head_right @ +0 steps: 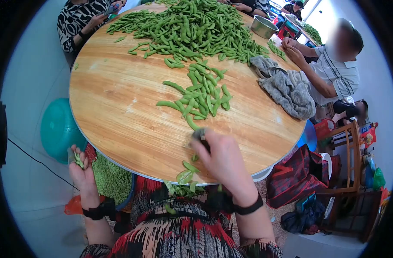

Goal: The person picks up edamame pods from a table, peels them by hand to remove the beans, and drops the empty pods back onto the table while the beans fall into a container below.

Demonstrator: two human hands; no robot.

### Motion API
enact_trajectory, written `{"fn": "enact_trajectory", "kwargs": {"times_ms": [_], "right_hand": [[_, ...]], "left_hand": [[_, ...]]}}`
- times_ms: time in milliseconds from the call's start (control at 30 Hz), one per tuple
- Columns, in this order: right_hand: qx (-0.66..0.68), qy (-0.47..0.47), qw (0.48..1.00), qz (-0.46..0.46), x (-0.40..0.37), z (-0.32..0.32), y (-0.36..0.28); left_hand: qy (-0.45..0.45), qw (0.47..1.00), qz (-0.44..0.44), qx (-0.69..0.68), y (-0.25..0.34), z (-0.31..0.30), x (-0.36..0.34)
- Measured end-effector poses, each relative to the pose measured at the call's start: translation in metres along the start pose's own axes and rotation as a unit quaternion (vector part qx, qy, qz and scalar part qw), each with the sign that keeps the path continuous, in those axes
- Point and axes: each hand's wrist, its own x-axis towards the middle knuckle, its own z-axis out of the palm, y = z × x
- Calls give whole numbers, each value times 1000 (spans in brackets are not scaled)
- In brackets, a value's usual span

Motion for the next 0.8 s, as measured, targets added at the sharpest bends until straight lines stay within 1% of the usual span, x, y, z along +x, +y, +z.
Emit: {"fn": "enact_trajectory", "kwargs": {"times_ms": [33,67,100,133,167,200,233,267,300,333,367,400,433,467,500,533,567,600,667,700,733,767,800], "right_hand": [[2,3,1000,1,8,4,3],[-113,4,994,8,16,8,5],[-227,2,974,16,19,10,5],[-226,4,974,17,19,11,5],[-251,-9,968,15,21,12,5],[-276,-24,961,14,20,13,5],[-276,-26,961,18,18,14,7],[-246,-8,969,4,15,14,9],[-216,11,976,-11,12,14,11],[-215,11,976,-11,9,15,13],[-38,1,999,21,5,16,14],[142,-8,988,53,3,18,14],[145,-7,988,51,2,15,8],[303,-68,940,141,0,8,-3],[451,-126,855,224,-2,3,-10],[454,-121,854,223,-6,3,-13],[492,-142,826,235,-10,4,-16],[530,-162,795,246,-12,4,-18],[550,-143,786,241,-12,1,-22],[499,-137,823,235,-12,0,-20],[444,-132,856,229,-10,-1,-18],[390,-114,889,211,-10,-3,-19],[393,-109,887,217,-8,-3,-22]], "left_hand": [[74,990,6,121,2,-27,8],[146,960,13,238,3,-51,15],[144,960,13,241,1,-75,19],[135,902,-23,409,-1,-97,23],[120,815,-57,564,-3,-106,27],[118,814,-58,565,-2,-101,26],[101,727,123,668,-1,-87,20],[78,603,299,735,1,-68,12],[75,674,283,678,3,-23,-4],[-10,727,265,633,0,8,-16],[-95,770,243,582,-7,35,-28],[-194,762,231,573,-18,60,-42],[-292,746,217,558,-31,83,-55],[-355,715,248,549,-47,109,-63],[-418,680,277,535,-60,130,-69],[-452,678,284,505,-73,138,-69],[-487,673,292,473,-85,142,-67],[-495,668,294,471,-89,147,-66],[-506,718,243,411,-97,153,-62],[-509,746,187,387,-100,151,-59],[-516,743,182,386,-99,152,-56],[-487,801,84,337,-98,152,-51],[-449,846,-19,285,-98,151,-47]]}}
